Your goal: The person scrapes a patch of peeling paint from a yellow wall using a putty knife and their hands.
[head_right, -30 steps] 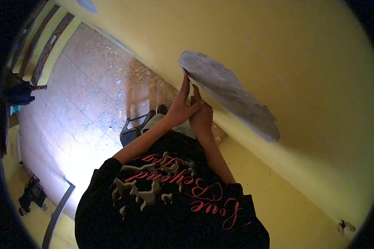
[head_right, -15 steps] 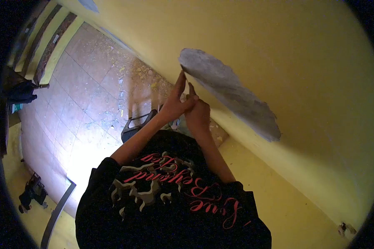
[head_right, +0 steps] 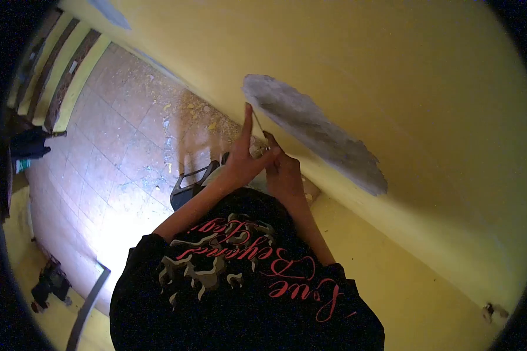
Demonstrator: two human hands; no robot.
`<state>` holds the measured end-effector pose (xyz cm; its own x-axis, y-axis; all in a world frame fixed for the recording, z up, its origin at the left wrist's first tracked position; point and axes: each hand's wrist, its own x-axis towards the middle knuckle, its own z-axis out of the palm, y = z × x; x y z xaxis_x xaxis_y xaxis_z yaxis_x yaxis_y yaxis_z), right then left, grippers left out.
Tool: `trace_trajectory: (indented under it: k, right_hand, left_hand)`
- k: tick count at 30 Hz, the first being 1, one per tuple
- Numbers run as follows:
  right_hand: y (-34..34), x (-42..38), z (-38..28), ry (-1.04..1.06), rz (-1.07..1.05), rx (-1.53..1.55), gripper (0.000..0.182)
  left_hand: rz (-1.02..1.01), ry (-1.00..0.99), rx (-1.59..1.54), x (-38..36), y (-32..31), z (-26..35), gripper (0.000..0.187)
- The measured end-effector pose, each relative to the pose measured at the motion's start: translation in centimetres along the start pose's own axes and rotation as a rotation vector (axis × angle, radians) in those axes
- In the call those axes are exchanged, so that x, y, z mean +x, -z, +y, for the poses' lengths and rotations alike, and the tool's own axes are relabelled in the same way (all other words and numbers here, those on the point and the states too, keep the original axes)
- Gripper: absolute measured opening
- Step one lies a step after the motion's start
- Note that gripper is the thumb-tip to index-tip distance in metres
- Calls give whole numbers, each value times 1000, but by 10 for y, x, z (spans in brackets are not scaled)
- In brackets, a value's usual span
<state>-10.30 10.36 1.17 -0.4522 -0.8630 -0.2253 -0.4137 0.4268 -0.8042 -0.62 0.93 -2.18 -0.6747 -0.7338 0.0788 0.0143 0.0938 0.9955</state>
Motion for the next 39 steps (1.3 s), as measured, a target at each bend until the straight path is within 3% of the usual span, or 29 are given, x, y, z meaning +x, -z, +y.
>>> trace_trajectory:
  k: [1,3,7,9,13,14,16,22,28,31,39]
  right_hand:
    - [6,-6,3,-7,20,4,45]
    - [17,-18,12,-173,-161,87,45]
    - [20,-50,50,-112,-182,-94,45]
    - [18,-68,56,-101,-169,-128,45]
    - [13,-97,61,-297,-159,-150,45]
    - [11,-102,63,-344,-178,-154,45]
    - [8,-111,67,-389,-184,-148,45]
    - [2,-124,99,-295,-137,-158,47]
    - [18,-148,126,-328,-184,-222,49]
    - [18,-176,156,-208,-44,-247,50]
    - [14,-256,230,-283,49,-198,51]
  left_hand:
    - [-21,-6,-1,4,2,3,106]
    - [104,-140,202,19,7,5,99]
    - [68,-214,402,38,7,-15,96]
    - [61,-212,620,36,4,-30,95]
    - [89,-64,599,32,7,-53,90]
    - [70,-70,598,27,9,-65,90]
    - [11,117,508,16,15,-92,88]
    - [-254,322,656,-48,25,-111,83]
    - [-354,349,737,-92,9,-113,78]
    - [-375,313,749,-109,-12,-109,77]
    - [-601,208,794,-159,-82,-94,78]
